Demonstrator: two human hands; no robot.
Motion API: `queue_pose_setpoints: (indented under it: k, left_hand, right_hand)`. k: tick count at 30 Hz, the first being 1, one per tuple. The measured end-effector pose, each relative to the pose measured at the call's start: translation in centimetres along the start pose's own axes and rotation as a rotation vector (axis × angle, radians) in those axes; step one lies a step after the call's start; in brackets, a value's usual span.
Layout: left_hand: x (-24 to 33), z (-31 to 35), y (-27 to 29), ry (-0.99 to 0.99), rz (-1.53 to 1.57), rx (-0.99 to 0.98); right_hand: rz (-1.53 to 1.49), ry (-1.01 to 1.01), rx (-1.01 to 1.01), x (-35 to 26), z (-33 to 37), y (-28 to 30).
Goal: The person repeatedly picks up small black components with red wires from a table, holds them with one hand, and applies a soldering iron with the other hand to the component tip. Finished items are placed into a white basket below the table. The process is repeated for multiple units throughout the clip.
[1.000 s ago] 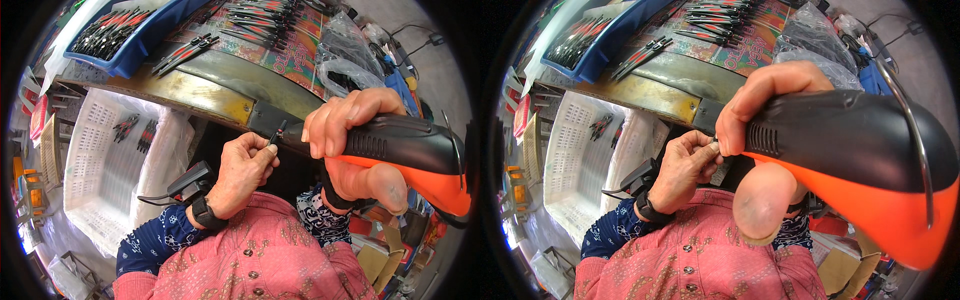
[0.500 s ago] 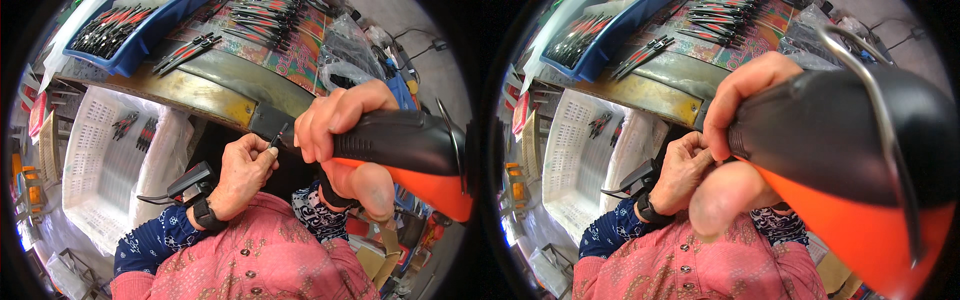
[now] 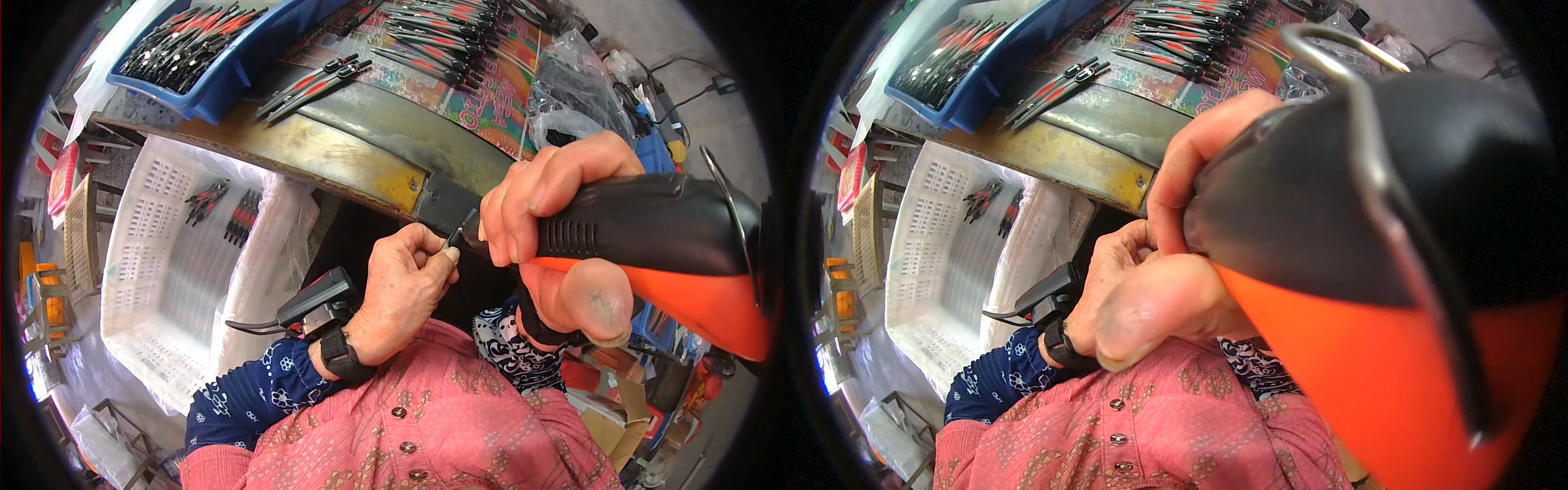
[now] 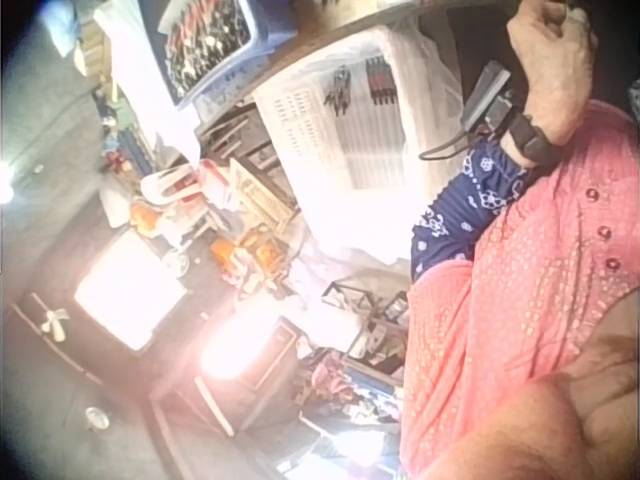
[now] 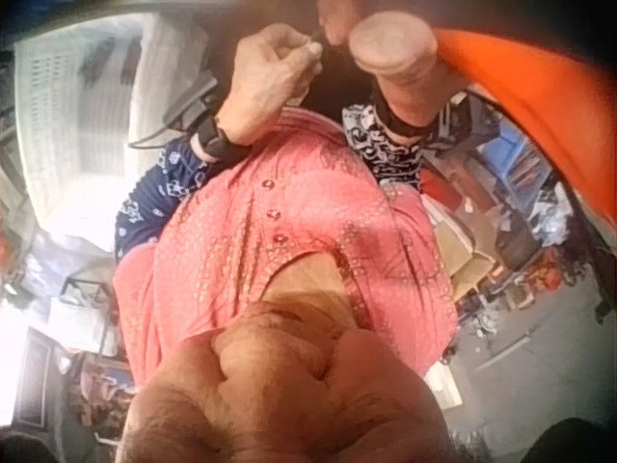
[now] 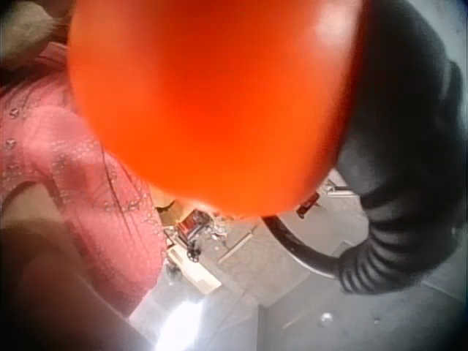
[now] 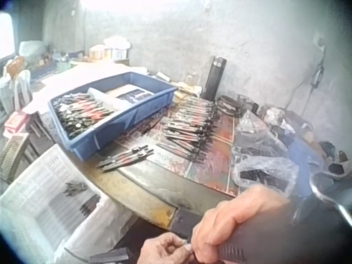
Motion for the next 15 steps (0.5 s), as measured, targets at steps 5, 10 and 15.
queue_pose_setpoints:
  k: [5,10,15]
  left_hand:
    - [-0.2,-0.1,0.1,-0.026,-0.018,-0.01]
    - [-0.1,0.0,0.0,-0.071,-0.037,0.013]
    - [0.2,0.0,0.1,-0.069,-0.107,-0.016]
  right_hand:
    - [0.015,-0.047,0.016,0.1,-0.1,-0.3]
    - [0.124,-0.194,0.126,-0.7,0.2,-0.3]
    - [0.175,-0.246,0.213,-1.3,1.2,-0.4]
Point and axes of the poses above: each hand's wrist, its own z-axis away from the middle knuckle, its own y-axis out of the back of the hand, x = y × z, the point moved 3 cm from there along -z, towards the middle knuckle, and after that the axes turned 9 degrees about x, right-handed, at the moved point
